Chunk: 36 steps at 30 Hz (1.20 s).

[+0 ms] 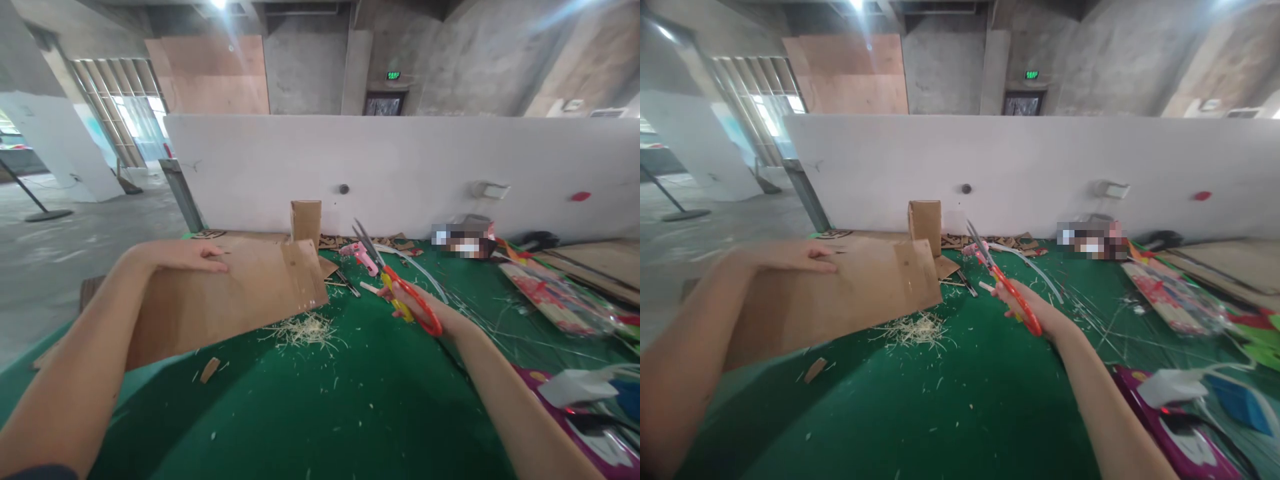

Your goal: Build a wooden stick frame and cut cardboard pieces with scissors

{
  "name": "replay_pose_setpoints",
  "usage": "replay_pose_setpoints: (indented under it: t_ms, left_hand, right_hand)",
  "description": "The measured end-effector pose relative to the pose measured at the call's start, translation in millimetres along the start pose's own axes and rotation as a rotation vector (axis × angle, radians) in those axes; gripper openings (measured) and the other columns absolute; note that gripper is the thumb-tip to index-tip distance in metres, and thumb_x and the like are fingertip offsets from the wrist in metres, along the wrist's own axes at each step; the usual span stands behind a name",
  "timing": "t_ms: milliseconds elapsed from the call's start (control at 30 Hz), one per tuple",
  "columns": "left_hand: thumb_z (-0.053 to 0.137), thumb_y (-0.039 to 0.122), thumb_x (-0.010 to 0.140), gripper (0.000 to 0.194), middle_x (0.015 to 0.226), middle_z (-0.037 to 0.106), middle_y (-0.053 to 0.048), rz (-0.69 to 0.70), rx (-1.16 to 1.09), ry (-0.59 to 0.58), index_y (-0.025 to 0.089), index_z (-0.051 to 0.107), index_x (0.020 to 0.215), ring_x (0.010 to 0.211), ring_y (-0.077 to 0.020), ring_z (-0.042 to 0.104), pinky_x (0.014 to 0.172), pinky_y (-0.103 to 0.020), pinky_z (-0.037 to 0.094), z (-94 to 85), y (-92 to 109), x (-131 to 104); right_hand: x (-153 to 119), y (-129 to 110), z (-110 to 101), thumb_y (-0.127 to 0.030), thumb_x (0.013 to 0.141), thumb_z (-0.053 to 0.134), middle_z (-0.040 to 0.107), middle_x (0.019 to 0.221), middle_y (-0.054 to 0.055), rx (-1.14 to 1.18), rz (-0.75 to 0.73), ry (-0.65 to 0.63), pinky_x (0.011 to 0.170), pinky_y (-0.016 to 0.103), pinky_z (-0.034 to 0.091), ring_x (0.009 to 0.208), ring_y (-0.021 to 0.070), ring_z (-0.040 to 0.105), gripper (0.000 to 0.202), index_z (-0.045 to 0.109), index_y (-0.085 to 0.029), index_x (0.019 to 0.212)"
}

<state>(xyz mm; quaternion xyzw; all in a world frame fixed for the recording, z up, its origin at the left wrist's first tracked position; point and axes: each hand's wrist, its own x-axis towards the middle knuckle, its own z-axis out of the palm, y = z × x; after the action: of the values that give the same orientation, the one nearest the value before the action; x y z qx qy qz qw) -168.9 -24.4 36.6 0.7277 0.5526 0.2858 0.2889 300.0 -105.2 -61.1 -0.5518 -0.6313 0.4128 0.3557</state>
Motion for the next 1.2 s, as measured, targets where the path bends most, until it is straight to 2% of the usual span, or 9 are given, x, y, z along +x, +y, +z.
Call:
replay_pose_setpoints:
  t_ms: [33,100,167,233,433,667,800,933,1200]
  left_hand:
    - [0.077,0.030,0.056,0.020,0.073,0.070,0.000,-0.020,0.184,-0.230,0.021,0.069,0.072,0.064,-0.0181,0.063,0.053,-0.020,0.044,9.8,3.0,1.8]
    - [0.070,0.042,0.064,0.025,0.083,0.071,-0.001,-0.017,0.383,-0.464,0.023,0.070,0.079,0.072,-0.0201,0.063,0.057,-0.021,0.042,33.1,11.5,5.9]
    - [0.061,0.050,0.070,0.035,0.096,0.069,-0.003,0.007,0.416,-0.639,0.024,0.069,0.092,0.084,-0.0216,0.063,0.063,-0.022,0.043,56.3,20.7,9.0]
    - [0.055,0.055,0.072,0.045,0.100,0.068,-0.004,0.034,0.490,-0.695,0.022,0.066,0.100,0.084,-0.0218,0.062,0.063,-0.023,0.042,74.8,28.2,10.0]
    - [0.041,0.065,0.075,0.057,0.095,0.068,-0.006,0.078,0.618,-0.697,0.018,0.065,0.097,0.077,-0.0213,0.060,0.059,-0.025,0.038,100.8,30.9,6.3]
    - [0.039,0.065,0.078,0.055,0.094,0.064,-0.007,0.139,0.586,-0.573,0.017,0.057,0.096,0.077,-0.0196,0.056,0.058,-0.024,0.036,113.9,19.8,13.3]
    - [0.044,0.061,0.078,0.047,0.089,0.063,-0.005,0.147,0.452,-0.549,0.017,0.056,0.087,0.075,-0.0185,0.056,0.058,-0.024,0.037,105.3,17.7,13.9]
    - [0.053,0.053,0.075,0.044,0.108,0.064,-0.005,-0.035,0.124,-0.562,0.021,0.056,0.103,0.091,-0.0211,0.060,0.066,-0.024,0.044,86.4,13.3,10.4]
    - [0.062,0.043,0.069,0.045,0.109,0.067,-0.003,-0.184,-0.060,-0.469,0.024,0.061,0.110,0.094,-0.0234,0.064,0.073,-0.026,0.051,54.5,-5.2,15.6]
  right_hand:
    - [4.8,3.0,3.2,-0.063,0.080,0.048,0.061,0.106,0.011,0.023,0.022,0.063,0.066,0.033,0.056,0.103,0.0275,0.056,0.046,0.063,-0.023,0.097]
    - [14.5,9.4,11.0,-0.066,0.077,0.049,0.063,0.098,0.011,0.045,0.069,0.182,0.056,0.029,0.055,0.094,0.0259,0.059,0.049,0.061,-0.021,0.093]
    - [22.2,16.2,17.6,-0.067,0.075,0.050,0.063,0.087,0.010,0.038,0.113,0.269,0.047,0.025,0.052,0.079,0.0218,0.061,0.050,0.059,-0.020,0.089]
    - [26.3,22.7,21.2,-0.068,0.075,0.049,0.062,0.076,0.006,-0.009,0.124,0.285,0.042,0.023,0.048,0.066,0.0179,0.060,0.050,0.058,-0.019,0.086]
    - [22.4,27.2,25.6,-0.064,0.077,0.050,0.062,0.070,0.003,-0.214,0.028,0.254,0.044,0.021,0.043,0.060,0.0154,0.059,0.047,0.059,-0.019,0.086]
    - [10.5,13.3,37.5,-0.053,0.074,0.061,0.064,0.076,0.002,-0.254,-0.025,0.212,0.050,0.020,0.044,0.065,0.0142,0.058,0.037,0.057,-0.018,0.087]
    - [10.6,12.3,35.4,-0.055,0.077,0.056,0.062,0.080,0.002,-0.248,-0.001,0.180,0.052,0.022,0.047,0.068,0.0151,0.059,0.040,0.054,-0.019,0.093]
    - [9.0,9.5,29.9,-0.061,0.081,0.048,0.061,0.096,0.008,-0.189,0.053,0.121,0.057,0.026,0.053,0.086,0.0211,0.060,0.046,0.051,-0.019,0.099]
    - [-14.6,0.9,1.9,-0.063,0.084,0.041,0.049,0.129,0.007,-0.098,0.130,-0.249,0.085,0.036,0.053,0.120,0.0281,0.046,0.053,0.048,-0.028,0.123]
